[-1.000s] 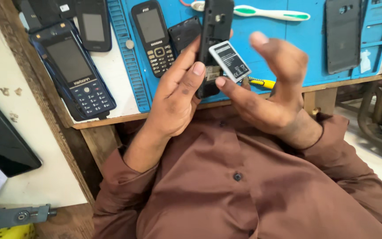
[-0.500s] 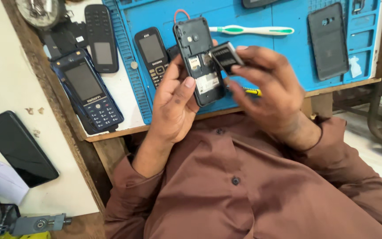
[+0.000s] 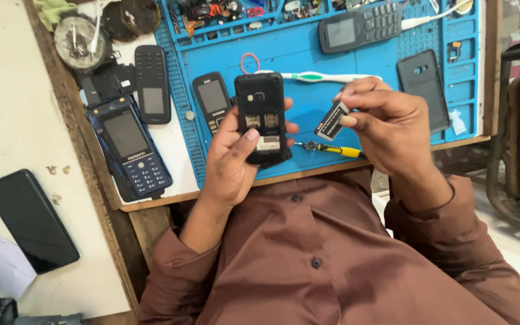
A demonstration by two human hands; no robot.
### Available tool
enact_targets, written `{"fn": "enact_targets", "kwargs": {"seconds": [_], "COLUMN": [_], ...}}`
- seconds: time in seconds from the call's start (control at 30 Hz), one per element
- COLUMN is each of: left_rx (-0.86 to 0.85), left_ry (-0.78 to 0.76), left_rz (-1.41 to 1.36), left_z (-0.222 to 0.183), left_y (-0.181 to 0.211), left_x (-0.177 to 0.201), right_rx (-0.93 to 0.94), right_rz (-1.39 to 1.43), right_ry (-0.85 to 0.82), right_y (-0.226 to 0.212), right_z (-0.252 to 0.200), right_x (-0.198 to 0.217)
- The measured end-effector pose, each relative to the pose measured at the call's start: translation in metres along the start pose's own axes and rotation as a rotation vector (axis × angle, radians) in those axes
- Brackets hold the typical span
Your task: The person cleans a black mobile phone using a toothbrush, focusing on the battery compartment and back cover. They remove the back cover and battery, brush the internal contacts, and reassemble the phone. The person repeats this process with a second phone.
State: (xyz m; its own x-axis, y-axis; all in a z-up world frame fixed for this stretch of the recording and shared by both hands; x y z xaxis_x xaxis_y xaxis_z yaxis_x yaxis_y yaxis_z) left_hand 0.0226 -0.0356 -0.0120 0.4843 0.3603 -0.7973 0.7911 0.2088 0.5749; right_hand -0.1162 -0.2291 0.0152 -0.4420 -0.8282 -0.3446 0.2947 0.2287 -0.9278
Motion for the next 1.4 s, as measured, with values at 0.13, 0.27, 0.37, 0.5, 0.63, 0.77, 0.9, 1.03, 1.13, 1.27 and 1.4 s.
{"fn": "enact_targets", "kwargs": {"seconds": [0.13, 0.27, 0.37, 0.5, 0.63, 0.77, 0.9, 1.03, 1.13, 1.27, 1.4], "left_rx": [0.016, -0.012, -0.021, -0.038, -0.048, -0.067, -0.077, -0.079, -0.065, -0.054, -0.041], "left_ry": [0.018, -0.031, -0.058, -0.083, -0.094, -0.11, -0.124, -0.14, -0.115, -0.108, -0.105], "left_rz": [0.027, 0.016, -0.015, -0.033, -0.045, -0.025, -0.04, -0.048, -0.009, 0.021, 0.024], "left_z": [0.002, 0.0, 0.001, 0.001, 0.0, -0.001, -0.002, -0.001, -0.002, -0.001, -0.001], "left_y": [0.001, 0.002, 0.002, 0.003, 0.005, 0.009, 0.01, 0.011, 0.011, 0.011, 0.009], "left_x": [0.005, 0.006, 0.007, 0.006, 0.003, -0.001, -0.003, -0.003, -0.003, -0.004, -0.002], "right_rx": [0.005, 0.135, 0.23, 0.339, 0.514, 0.594, 0.6, 0.528, 0.477, 0.416, 0.376], "right_rz": [-0.17, -0.675, -1.036, -1.195, -1.306, -1.32, -1.313, -1.31, -1.341, -1.384, -1.392], "right_ry": [0.005, -0.159, -0.249, -0.221, -0.208, -0.218, -0.282, -0.31, -0.318, -0.353, -0.378], "right_y": [-0.005, -0.027, -0.042, -0.047, -0.044, -0.04, -0.039, -0.037, -0.036, -0.034, -0.033], "right_z": [0.005, 0.011, 0.013, 0.008, -0.003, -0.011, -0.013, -0.014, -0.014, -0.008, -0.007], "right_x": [-0.006, -0.017, -0.02, -0.024, -0.033, -0.037, -0.038, -0.034, -0.029, -0.02, -0.016]}}
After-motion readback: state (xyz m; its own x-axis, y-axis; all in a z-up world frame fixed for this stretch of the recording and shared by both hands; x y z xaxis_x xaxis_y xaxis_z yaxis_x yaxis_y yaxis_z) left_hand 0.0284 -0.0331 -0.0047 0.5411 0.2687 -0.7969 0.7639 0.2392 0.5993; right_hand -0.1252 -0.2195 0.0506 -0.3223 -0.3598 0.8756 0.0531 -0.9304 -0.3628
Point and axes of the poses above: each hand's wrist, its own z-axis towards the middle knuckle, its own x-axis out of the back of the hand, y = z × x, the point moved 4 cm from there along z, towards the middle knuckle, and after that the axes turned 8 degrees about x, right-handed, at the moved point
